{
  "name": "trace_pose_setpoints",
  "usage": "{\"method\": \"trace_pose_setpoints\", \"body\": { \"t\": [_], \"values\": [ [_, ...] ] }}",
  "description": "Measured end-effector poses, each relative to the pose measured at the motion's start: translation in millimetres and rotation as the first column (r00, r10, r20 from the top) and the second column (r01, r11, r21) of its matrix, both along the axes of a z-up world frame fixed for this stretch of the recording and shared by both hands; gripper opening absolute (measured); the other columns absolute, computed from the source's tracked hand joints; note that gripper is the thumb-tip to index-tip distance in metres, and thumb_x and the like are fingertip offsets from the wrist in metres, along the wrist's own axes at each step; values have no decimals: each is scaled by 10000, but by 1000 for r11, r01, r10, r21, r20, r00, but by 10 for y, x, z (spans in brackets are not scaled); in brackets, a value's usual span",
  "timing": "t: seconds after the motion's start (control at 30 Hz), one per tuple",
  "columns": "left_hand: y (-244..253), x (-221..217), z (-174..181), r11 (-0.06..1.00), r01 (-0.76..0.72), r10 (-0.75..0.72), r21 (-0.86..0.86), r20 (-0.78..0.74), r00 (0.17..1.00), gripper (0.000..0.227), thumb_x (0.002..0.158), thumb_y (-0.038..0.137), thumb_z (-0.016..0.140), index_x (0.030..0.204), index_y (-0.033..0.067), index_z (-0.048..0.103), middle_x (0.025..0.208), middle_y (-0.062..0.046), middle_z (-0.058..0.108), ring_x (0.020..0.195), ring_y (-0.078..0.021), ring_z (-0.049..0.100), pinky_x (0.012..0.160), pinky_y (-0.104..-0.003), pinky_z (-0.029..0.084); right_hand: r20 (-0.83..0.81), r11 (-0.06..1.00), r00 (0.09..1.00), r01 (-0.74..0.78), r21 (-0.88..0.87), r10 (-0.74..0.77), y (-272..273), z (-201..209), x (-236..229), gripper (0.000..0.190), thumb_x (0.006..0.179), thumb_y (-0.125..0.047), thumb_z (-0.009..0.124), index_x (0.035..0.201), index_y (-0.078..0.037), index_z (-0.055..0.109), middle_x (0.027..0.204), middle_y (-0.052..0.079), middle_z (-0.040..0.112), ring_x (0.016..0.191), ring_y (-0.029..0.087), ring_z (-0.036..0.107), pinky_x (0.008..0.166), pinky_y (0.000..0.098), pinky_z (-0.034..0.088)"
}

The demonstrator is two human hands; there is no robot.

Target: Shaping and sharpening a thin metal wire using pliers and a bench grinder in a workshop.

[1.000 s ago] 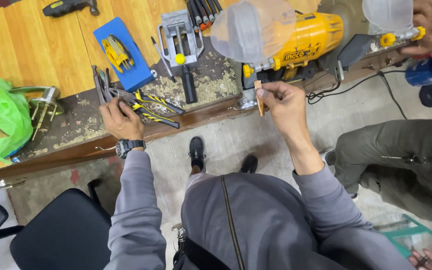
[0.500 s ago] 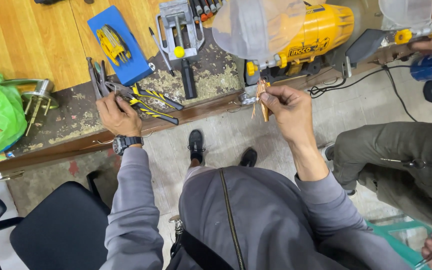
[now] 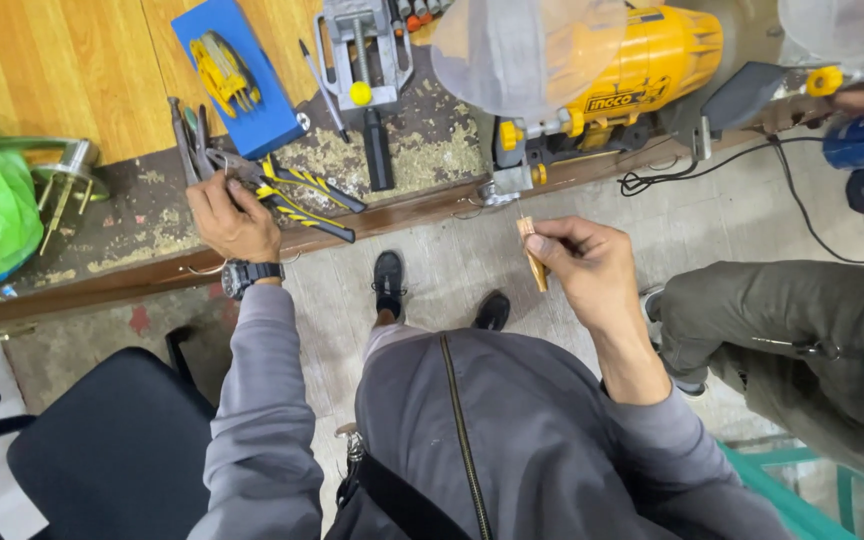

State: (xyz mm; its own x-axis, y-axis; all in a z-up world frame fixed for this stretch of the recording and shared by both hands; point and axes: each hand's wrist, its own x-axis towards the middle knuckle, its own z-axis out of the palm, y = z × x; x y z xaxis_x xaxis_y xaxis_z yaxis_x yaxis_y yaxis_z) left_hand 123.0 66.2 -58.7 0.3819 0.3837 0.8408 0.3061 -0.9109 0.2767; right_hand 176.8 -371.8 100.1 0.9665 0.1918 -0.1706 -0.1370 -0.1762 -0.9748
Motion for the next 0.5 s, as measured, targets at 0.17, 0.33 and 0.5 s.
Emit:
{"method": "trace_pose_setpoints", "body": {
  "t": [0.17,0.33,0.5],
  "values": [
    [-35,-16,25,1000,-2,2,-5,8,1000,151,1016,212,563,1021,186,712,855,-11,576,690,-272,662,668,-390,565,2,999,1000,-27,39,27,164,-120,161,130,913,-32,774,1040,-9,790,744,132,681,666,130,624,605,252,541],
    [-23,-24,-5,1000,-1,1,1,-3,1000,147,1009,213,567,1026,194,712,856,-11,577,693,-255,663,661,-370,566,12,997,1000,13,75,-14,254,-222,342,112,927,-44,774,1030,0,777,741,129,668,637,139,652,563,231,550],
    [-16,-23,-11,1000,-16,16,8,-3,1000,141,1003,217,576,1029,202,714,851,-9,584,675,-258,659,651,-373,566,-21,992,998,59,116,-57,262,-352,418,124,936,-40,783,1037,30,764,758,125,671,647,119,646,569,220,579]
  ]
}}
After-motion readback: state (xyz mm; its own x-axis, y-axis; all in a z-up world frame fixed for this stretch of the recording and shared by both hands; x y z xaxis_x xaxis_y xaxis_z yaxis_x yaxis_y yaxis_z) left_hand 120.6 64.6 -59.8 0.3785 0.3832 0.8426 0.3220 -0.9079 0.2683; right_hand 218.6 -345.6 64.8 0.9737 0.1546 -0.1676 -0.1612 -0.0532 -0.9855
